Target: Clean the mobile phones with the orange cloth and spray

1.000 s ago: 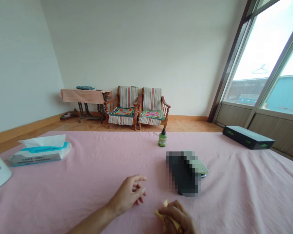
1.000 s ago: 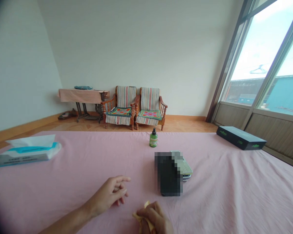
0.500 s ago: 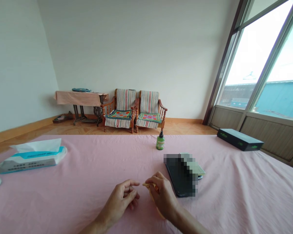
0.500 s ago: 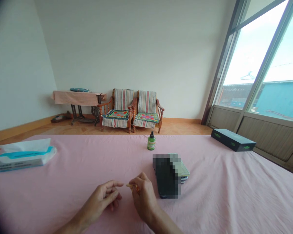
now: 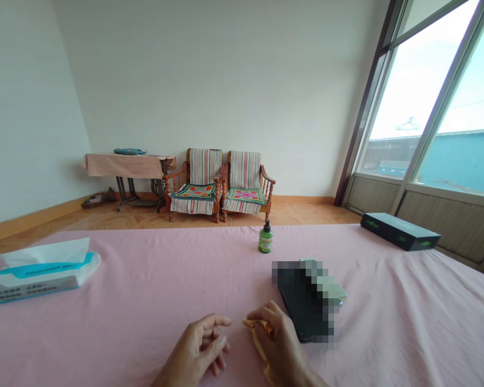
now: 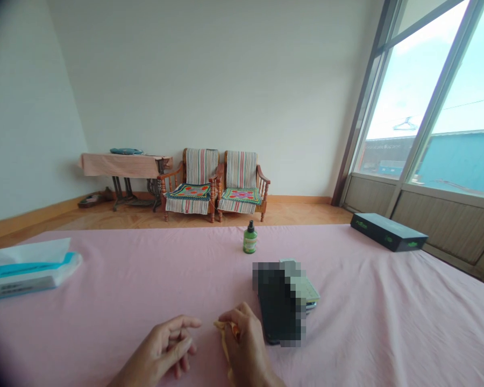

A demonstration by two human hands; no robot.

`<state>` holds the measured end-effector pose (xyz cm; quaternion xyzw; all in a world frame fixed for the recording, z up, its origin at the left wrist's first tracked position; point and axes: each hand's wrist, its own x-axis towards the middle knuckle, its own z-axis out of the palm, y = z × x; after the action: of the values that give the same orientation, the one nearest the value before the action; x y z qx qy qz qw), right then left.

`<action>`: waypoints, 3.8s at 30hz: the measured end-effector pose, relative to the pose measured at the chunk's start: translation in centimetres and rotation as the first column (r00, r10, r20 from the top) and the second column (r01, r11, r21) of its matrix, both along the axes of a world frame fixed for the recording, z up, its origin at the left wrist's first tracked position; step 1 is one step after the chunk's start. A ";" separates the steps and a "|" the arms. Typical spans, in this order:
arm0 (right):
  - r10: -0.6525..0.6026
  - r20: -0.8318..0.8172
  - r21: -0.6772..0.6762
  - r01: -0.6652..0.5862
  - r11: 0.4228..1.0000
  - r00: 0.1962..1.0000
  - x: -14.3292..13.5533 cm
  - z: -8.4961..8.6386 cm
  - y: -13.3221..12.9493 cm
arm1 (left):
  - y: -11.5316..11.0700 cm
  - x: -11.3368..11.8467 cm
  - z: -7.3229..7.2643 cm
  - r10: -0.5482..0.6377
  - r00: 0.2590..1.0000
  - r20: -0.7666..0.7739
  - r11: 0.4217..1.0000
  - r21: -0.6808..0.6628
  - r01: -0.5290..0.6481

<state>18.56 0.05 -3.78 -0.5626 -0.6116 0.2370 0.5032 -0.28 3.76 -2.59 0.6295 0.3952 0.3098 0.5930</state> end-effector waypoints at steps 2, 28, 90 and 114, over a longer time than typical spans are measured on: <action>0.025 0.058 -0.002 -0.024 1.000 0.998 0.3 -0.2 -0.6 | 0.1 0.0 0.2 0.009 1.000 0.003 1.000 0.002 -0.009; 0.052 -0.038 -0.085 -0.055 0.995 0.998 2.8 3.4 -5.0 | 0.4 4.3 0.8 0.092 0.989 0.117 0.996 -0.014 -0.091; -0.533 0.710 0.218 0.576 0.788 0.461 7.0 2.4 -6.4 | -1.2 3.5 1.2 0.125 0.959 -0.254 0.888 0.459 0.006; -0.557 0.507 0.390 0.402 0.829 0.658 3.8 2.2 -5.7 | -1.9 3.8 2.0 0.141 0.989 -0.046 0.884 0.456 -0.105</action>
<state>22.37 -5.65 -1.63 -0.6834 -0.5909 -0.1732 0.3922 3.54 1.88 -0.59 0.7353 0.3742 0.4054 0.3936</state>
